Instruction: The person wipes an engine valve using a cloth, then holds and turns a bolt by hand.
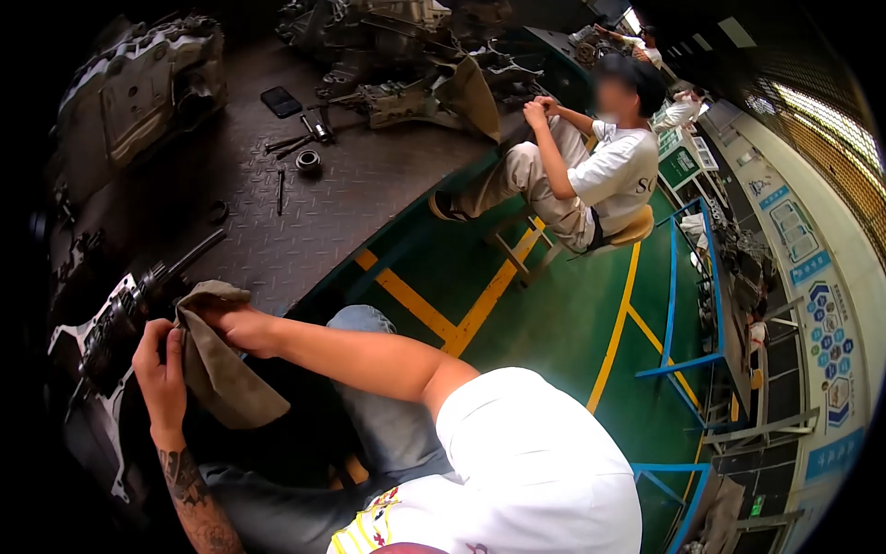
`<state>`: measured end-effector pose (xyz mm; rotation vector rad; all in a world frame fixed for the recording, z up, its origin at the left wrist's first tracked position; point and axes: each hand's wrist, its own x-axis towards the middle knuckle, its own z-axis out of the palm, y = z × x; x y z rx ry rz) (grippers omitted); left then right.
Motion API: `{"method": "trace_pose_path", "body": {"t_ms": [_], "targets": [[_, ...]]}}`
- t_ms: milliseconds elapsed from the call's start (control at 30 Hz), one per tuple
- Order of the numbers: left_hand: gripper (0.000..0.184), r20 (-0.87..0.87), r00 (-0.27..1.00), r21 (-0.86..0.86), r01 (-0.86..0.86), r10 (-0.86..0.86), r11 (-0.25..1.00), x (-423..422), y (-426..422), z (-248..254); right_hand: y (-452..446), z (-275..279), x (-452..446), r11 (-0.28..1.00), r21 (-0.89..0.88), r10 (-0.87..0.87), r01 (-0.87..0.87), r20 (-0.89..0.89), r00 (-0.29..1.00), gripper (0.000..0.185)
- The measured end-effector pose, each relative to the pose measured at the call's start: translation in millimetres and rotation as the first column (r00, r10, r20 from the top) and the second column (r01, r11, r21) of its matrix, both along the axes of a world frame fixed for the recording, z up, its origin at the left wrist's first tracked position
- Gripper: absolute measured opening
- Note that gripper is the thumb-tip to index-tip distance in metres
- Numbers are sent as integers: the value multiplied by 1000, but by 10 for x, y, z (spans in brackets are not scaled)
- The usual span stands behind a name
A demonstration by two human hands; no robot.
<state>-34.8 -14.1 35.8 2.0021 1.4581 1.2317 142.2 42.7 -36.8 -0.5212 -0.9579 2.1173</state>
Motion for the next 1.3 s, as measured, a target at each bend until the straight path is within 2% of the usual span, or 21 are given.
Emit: {"method": "trace_pose_path", "body": {"t_ms": [100, 233, 333, 433, 533, 633, 667, 767, 800, 867, 967, 1033, 1067, 1167, 1233, 1300], "targets": [[11, -39, 997, -20, 61, -62, 998, -20, -2, 44, 57, -110, 22, 999, 42, 35, -31, -115, 993, 31], [17, -95, 987, -49, 126, -130, 991, -15, 5, 54, 18, -9, 89, 999, -40, -4, 0, -87, 996, 31], [22, -173, 975, -93, 125, -140, 988, -48, 22, 14, 113, -84, 88, 998, 55, -20, 20, 2, 1000, 39], [22, 5, 985, -271, 167, -172, 948, -44, 19, 16, 166, -157, 35, 995, 78, -52, 55, -36, 998, 43], [19, 73, 985, -169, 167, -157, 971, -37, 65, -59, 190, -182, 48, 979, 195, -52, 58, -40, 998, 50], [14, 81, 988, -153, 144, -132, 978, 10, 35, -3, 196, -159, 41, 975, 213, -76, 70, 23, 997, 57], [10, 124, 984, -132, 140, -124, 981, 29, 28, -18, 180, -140, -6, 996, 47, -80, 81, -16, 997, 44], [9, 117, 988, -84, 107, -97, 991, 57, -2, -8, 188, -132, 8, 994, 105, -37, 33, 32, 999, 59], [11, 113, 989, -96, 101, -90, 990, 62, -4, -13, 152, -72, 7, 996, 74, -58, 53, 59, 997, 57], [12, 58, 991, -82, 124, -119, 989, 42, 17, -61, 193, -185, 43, 987, 142, -95, 80, 97, 991, 54], [16, -9, 993, -234, 116, -121, 965, -10, -7, -47, 149, -157, 70, 989, 136, -64, 54, 67, 996, 41], [17, 15, 994, -251, 105, -105, 962, 10, -6, -19, 62, 2, 142, 992, 93, -91, 83, 84, 992, 43], [16, 57, 993, -221, 112, -102, 969, 11, 4, -56, 35, 164, 200, 997, 57, -70, 61, 184, 980, 44], [10, 143, 981, -165, 155, -132, 974, 27, 9, -20, -30, 234, 205, 993, -73, -80, 92, 150, 985, 43], [14, 180, 976, -72, 134, -119, 988, 25, 35, -93, -40, 254, 188, 987, -102, -106, 124, 166, 980, 41], [15, 151, 984, -38, 101, -94, 994, 26, 41, -109, -73, 235, 214, 990, -122, -66, 71, 44, 997, 41]]}}
